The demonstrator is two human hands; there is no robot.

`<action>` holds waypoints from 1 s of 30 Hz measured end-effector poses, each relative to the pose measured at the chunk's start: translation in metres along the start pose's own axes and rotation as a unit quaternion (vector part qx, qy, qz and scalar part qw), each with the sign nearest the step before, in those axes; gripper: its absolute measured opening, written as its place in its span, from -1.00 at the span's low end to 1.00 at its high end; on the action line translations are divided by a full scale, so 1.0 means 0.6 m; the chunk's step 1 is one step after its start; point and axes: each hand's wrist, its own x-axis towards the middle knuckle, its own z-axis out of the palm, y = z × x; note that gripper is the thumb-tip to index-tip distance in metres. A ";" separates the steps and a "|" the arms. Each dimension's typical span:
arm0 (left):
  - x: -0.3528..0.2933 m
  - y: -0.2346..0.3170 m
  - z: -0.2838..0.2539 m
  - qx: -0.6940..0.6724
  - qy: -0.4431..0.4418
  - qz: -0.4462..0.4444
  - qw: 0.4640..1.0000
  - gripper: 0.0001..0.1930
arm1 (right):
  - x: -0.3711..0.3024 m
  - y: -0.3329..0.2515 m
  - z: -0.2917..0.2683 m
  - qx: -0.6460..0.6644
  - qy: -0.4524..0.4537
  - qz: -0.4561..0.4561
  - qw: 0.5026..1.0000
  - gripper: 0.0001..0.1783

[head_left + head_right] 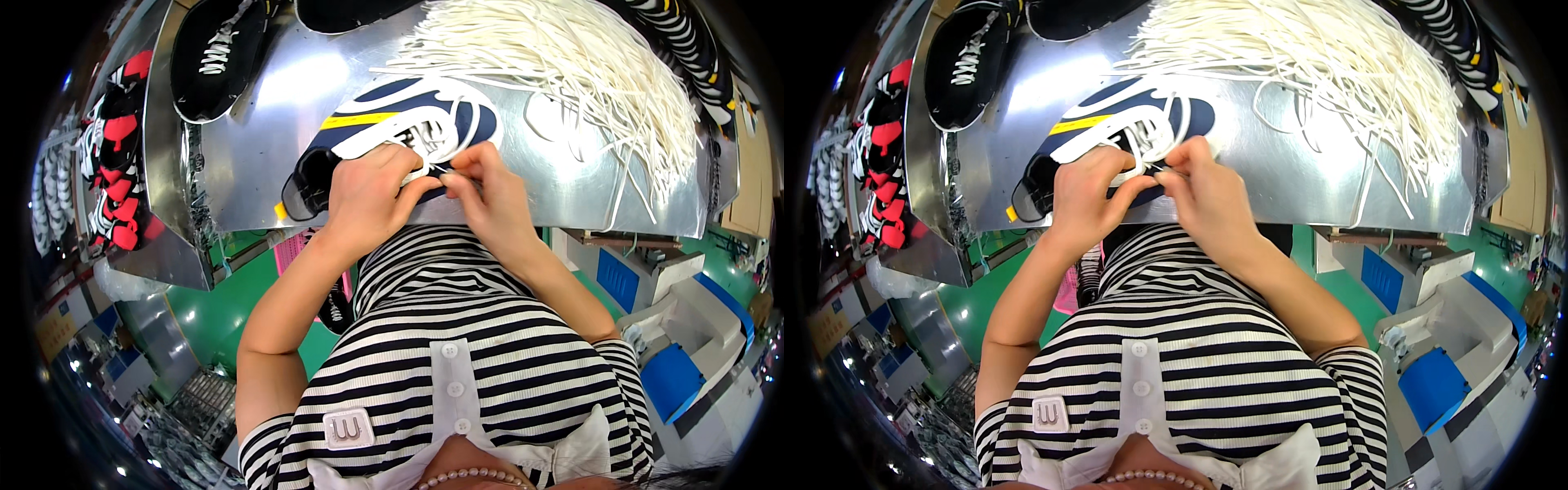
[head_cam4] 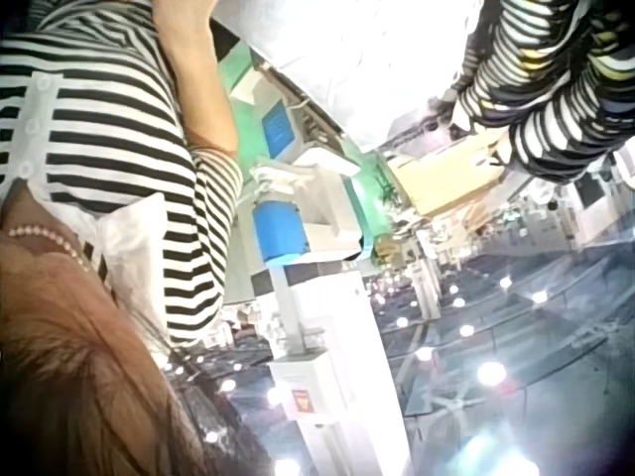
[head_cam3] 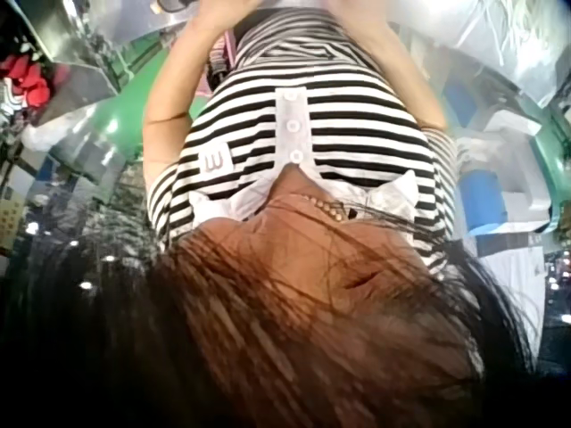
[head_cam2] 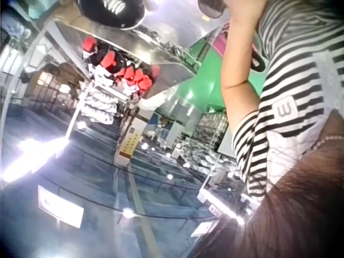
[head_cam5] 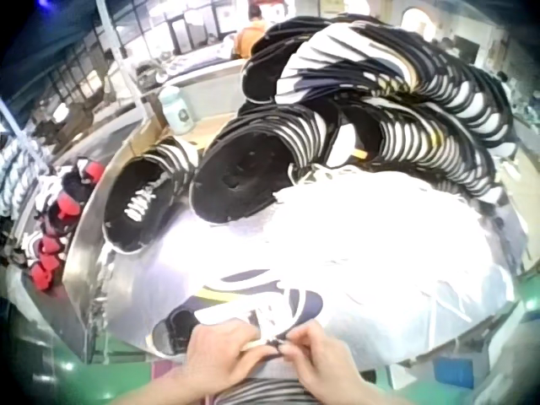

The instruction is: The person laces a shoe by threading a white shoelace through the eyelets and uses a small tool to pull the lace through the final hole.

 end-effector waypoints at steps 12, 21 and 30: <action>-0.046 -0.011 -0.015 0.157 0.083 0.078 0.981 -0.87 | -0.013 -0.051 -0.133 -0.276 0.049 0.013 0.960 -0.80; -0.051 -0.002 -0.013 0.163 0.108 0.111 0.974 -0.89 | 0.062 -0.091 -0.004 -0.421 -0.182 -0.232 0.858 -0.79; -0.042 -0.009 -0.011 0.067 0.081 0.123 0.987 -0.80 | 0.100 -0.061 -0.014 -0.093 -0.198 -0.090 0.972 -0.78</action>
